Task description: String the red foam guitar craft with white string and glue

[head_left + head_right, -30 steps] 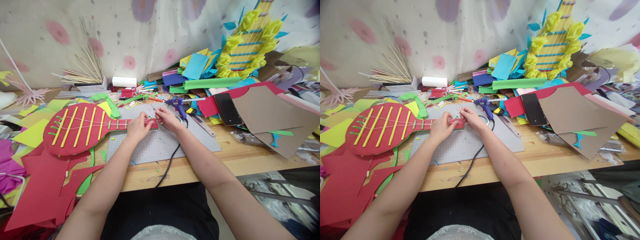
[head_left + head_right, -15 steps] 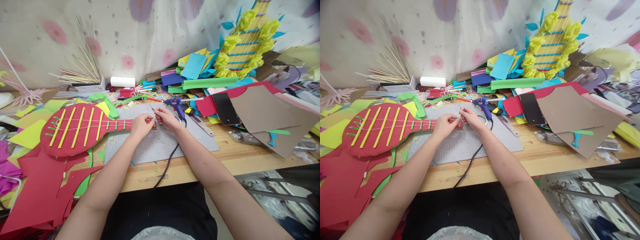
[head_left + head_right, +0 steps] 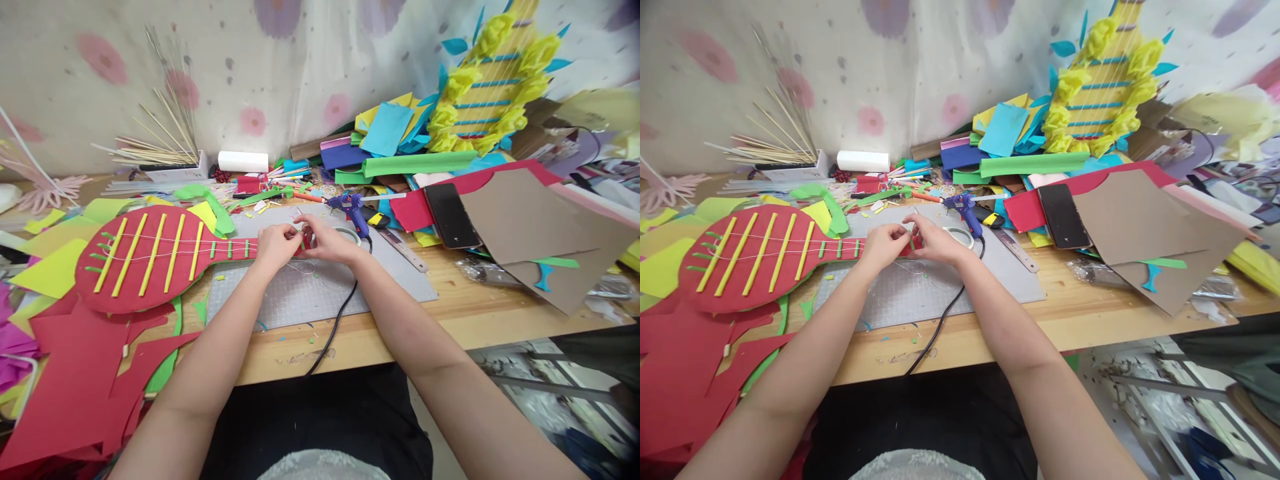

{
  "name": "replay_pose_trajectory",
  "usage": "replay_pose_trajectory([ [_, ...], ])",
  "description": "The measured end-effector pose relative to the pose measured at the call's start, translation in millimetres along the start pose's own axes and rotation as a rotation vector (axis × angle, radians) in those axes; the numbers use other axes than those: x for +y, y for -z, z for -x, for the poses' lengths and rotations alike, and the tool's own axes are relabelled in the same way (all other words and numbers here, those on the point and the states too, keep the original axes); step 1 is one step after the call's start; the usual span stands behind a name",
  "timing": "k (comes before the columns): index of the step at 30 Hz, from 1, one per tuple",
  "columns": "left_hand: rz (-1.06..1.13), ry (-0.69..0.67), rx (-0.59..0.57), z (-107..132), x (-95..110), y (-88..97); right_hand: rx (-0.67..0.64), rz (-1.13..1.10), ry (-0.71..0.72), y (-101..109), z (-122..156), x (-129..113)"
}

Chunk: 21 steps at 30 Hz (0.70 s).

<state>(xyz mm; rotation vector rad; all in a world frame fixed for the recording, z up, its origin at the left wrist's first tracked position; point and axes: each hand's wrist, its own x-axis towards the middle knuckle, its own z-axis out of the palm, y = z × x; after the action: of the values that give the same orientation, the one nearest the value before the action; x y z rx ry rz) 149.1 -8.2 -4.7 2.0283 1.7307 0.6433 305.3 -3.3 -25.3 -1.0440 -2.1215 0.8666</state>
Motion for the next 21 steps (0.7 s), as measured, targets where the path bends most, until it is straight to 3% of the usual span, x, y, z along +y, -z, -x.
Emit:
replay_pose_trajectory([
  [7, 0.029, -0.015, -0.036, -0.9, -5.6, -0.7, 0.011, 0.156, -0.024, -3.1, -3.4, 4.2],
  [14, -0.126, 0.017, 0.054, -0.4, -10.2, 8.0, -0.001, 0.386, -0.042, -2.5, -3.6, 6.9],
  [21, -0.096, 0.020, 0.007, 5.8, -6.3, 8.2, 0.047, 0.294, -0.046, -4.2, -3.0, -6.7],
])
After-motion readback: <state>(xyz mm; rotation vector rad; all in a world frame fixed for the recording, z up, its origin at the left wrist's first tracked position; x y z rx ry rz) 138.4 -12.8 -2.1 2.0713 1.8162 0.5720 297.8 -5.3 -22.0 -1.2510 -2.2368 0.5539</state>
